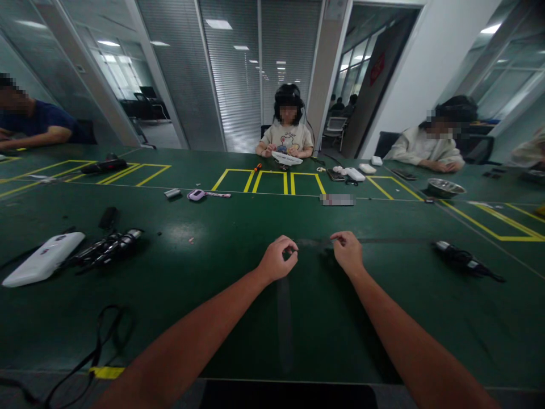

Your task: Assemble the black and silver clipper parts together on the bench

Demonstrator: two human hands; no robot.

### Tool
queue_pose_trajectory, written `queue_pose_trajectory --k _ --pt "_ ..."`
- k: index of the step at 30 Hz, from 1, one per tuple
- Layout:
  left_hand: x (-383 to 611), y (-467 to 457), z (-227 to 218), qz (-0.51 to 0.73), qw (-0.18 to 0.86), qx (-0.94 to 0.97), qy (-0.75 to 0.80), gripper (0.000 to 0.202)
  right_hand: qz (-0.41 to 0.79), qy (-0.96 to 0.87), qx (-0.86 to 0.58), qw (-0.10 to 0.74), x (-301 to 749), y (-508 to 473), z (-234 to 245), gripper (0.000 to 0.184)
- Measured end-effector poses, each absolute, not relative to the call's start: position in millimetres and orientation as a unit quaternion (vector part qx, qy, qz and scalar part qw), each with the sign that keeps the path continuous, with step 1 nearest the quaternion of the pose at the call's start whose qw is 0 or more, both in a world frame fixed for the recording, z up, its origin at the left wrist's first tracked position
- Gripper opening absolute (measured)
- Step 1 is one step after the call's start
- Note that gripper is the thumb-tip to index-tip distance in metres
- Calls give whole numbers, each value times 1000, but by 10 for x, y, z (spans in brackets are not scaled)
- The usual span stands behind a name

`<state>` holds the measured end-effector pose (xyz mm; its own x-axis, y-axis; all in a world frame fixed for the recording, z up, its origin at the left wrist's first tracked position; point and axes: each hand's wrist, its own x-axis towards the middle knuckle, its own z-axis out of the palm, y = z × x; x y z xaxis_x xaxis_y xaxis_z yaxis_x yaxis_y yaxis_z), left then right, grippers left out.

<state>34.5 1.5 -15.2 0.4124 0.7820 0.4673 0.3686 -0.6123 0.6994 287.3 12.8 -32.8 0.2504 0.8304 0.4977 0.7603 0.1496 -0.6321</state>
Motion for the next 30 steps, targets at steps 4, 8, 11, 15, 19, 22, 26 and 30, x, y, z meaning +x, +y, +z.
queue_pose_trajectory --k 4,8,11,15,19,22,26,30 --pt "340 -8 -134 404 257 802 357 9 43 -614 -647 450 2874 123 -337 22" --pt "336 -29 -117 399 253 808 352 10 47 -616 -644 451 2872 118 -328 22" --pt "336 -31 -122 396 251 810 352 11 46 -621 -637 453 2867 114 -318 21" --pt "346 -26 -151 394 251 809 358 11 51 -621 -634 458 2866 111 -313 21" --pt "350 -40 -137 390 247 811 359 11 52 -623 -632 458 2871 113 -311 21" --pt "274 -28 -47 378 207 832 350 14 38 -638 -624 449 2852 120 -308 21" --pt "-84 86 132 373 114 842 373 21 17 -673 -594 440 2758 132 -305 22" --pt "-823 215 254 310 -1 784 538 30 19 -706 -557 437 2653 119 -301 23"
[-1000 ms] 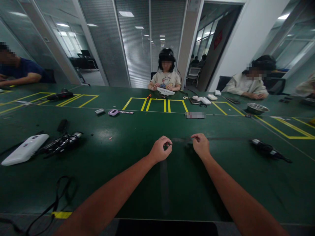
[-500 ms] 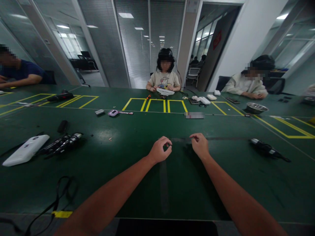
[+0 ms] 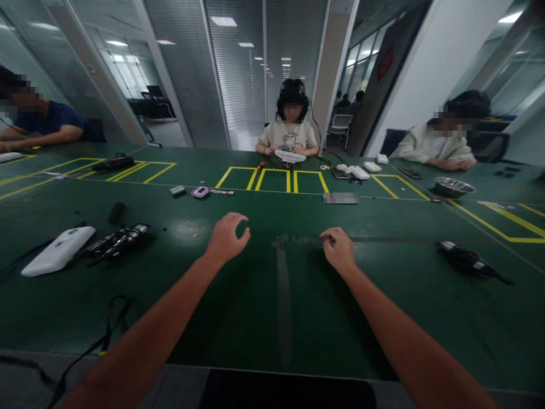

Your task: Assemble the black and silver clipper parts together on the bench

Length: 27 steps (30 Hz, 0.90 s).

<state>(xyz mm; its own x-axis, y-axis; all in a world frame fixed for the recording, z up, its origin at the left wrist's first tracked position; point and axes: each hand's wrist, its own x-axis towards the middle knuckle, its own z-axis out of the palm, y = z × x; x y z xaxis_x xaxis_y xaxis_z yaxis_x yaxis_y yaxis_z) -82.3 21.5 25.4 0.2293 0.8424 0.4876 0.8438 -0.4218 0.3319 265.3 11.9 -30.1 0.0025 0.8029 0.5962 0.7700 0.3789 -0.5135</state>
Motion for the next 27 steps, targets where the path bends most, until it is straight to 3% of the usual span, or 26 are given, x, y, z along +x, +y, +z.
queue_pose_trajectory --k 4,8,12,20,27 --pt "-1781 188 304 -128 79 -643 -751 59 22 -714 -547 437 2651 86 -283 23" --pt "-2562 58 282 -9 96 -522 -848 76 25 -705 -557 438 2723 79 -277 23" --pt "-2941 -26 191 29 94 -507 -856 75 26 -701 -560 441 2751 94 -295 22" --pt "-3096 11 88 -12 149 -490 -859 62 47 -702 -570 424 2725 81 -321 23" --pt "-3259 73 91 48 157 -488 -857 62 50 -704 -568 424 2726 95 -337 22"
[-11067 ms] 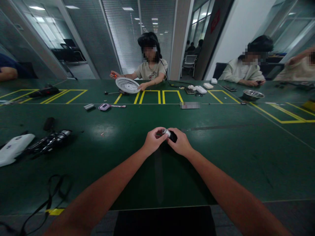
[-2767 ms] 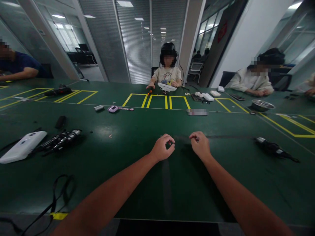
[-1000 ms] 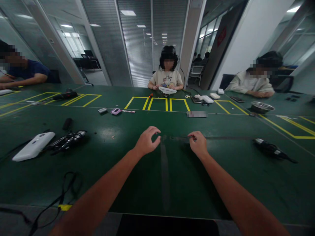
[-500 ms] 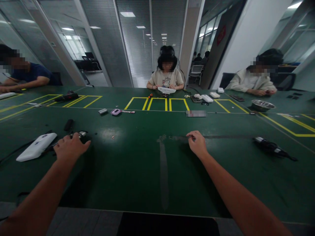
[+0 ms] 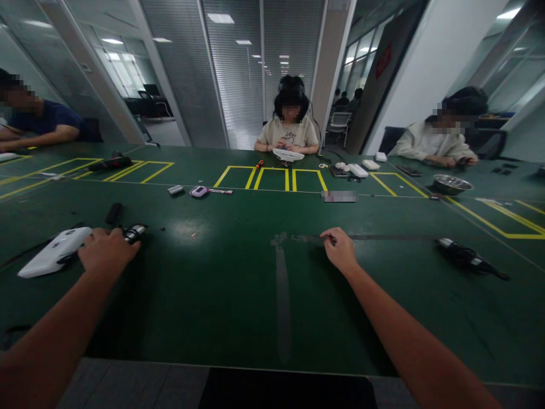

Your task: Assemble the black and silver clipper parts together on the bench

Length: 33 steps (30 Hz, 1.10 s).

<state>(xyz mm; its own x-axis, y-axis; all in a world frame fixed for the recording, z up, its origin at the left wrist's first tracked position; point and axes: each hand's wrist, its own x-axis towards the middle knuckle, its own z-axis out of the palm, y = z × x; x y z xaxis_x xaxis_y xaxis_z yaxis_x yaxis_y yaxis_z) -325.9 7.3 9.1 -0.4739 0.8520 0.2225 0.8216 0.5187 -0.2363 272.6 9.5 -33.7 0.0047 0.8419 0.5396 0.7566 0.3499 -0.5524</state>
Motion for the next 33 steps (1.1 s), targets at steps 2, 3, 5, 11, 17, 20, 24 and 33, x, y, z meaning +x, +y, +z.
queue_pose_trajectory --k 2,3,5,11,17,20,24,33 --pt "-3292 105 101 61 148 -496 -853 61 52 -702 -569 425 2722 97 -341 22" --pt "-3303 118 105 66 143 -500 -852 60 53 -700 -571 425 2721 97 -342 22" --pt "-3318 131 105 71 142 -509 -846 58 56 -699 -575 423 2724 92 -339 22" --pt "-3331 70 56 22 154 -507 -848 60 58 -700 -572 424 2729 67 -307 22" --pt "-3206 -34 79 -42 201 -481 -852 53 60 -702 -575 417 2739 75 -319 22" --pt "-3093 -51 139 -109 238 -478 -839 48 65 -700 -576 417 2746 87 -335 21" --pt "-2873 14 267 -238 270 -515 -778 48 55 -700 -572 423 2742 100 -351 22" --pt "-1350 93 510 -440 148 -663 -587 43 92 -709 -521 466 2295 -60 144 25"
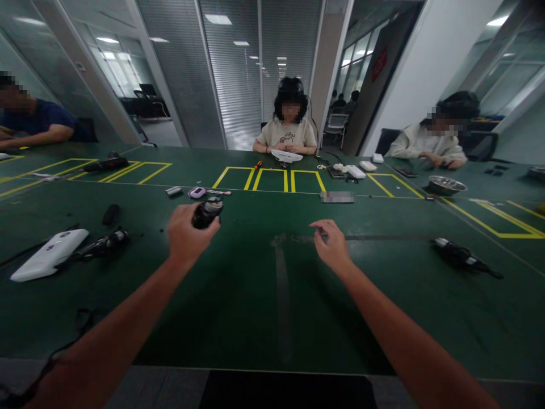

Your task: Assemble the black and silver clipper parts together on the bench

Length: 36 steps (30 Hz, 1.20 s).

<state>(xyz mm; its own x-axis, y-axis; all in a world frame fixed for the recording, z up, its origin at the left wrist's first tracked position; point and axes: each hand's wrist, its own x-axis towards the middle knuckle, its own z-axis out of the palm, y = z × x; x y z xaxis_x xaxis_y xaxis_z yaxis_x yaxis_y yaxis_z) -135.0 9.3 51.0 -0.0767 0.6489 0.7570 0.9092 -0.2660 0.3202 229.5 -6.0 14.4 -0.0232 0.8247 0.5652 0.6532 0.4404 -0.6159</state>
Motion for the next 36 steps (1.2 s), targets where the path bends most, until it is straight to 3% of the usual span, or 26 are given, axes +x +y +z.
queue_pose_trajectory --k 4,9,15,22,36 --pt "-454 44 499 -518 47 -685 -510 34 166 -698 -459 524 1969 -127 420 31" --pt "232 -32 336 -549 -66 -695 -460 30 177 -665 -437 579 1909 -151 311 38" --pt "398 -136 -3 -535 -158 -712 -426 29 102 -731 -436 516 2002 -268 163 49" --pt "369 -153 -130 -537 -157 -702 -441 18 68 -780 -400 475 1890 -334 156 52" --pt "397 -173 -148 -544 -177 -710 -411 30 105 -746 -391 528 1885 -357 127 36"
